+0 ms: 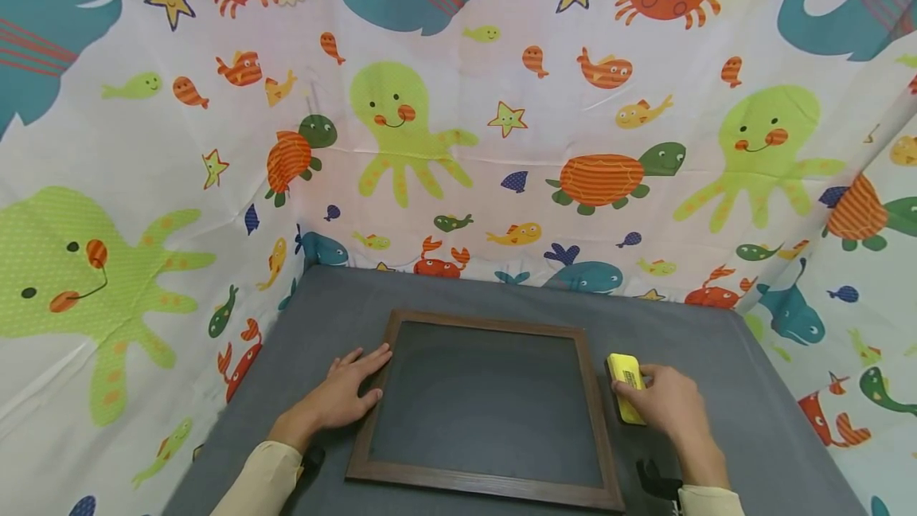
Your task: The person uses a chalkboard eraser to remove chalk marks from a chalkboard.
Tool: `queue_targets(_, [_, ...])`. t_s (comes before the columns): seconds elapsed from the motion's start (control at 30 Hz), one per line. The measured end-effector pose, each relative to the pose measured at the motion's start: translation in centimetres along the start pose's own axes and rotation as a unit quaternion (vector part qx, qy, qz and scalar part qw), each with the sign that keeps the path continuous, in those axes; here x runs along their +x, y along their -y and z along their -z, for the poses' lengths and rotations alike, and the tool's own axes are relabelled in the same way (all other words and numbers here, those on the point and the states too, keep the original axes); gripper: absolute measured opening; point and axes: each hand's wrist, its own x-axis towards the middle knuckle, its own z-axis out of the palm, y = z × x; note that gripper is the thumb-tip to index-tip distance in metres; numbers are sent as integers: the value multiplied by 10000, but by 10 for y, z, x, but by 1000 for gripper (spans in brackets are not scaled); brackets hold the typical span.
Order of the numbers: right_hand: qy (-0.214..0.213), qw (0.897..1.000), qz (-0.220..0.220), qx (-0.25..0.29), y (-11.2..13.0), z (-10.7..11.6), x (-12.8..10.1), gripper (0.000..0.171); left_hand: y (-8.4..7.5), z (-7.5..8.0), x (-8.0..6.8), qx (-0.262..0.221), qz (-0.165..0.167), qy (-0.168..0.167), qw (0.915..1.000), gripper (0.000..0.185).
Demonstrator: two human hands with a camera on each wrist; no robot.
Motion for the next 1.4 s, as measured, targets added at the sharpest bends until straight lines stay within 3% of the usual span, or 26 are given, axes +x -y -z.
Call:
queue_targets(0.4, [299,9977,-601,-41,-16,-22,1,86,-4,2,1,11,-114,-44,9999,70])
queue_targets(0.9, [308,9961,-817,82,-14,-27,0,88,-5,7,4,77,-139,-35,9999,70])
queue_targets(1.27, [493,9980,-287,-278,-15,-16,3,93,-7,4,1,309,-30,45,9995,70])
queue_targets(1.4, [162,9989,200,-401,-15,-2,8,90,-7,8,0,395,-88,-148,9991,74])
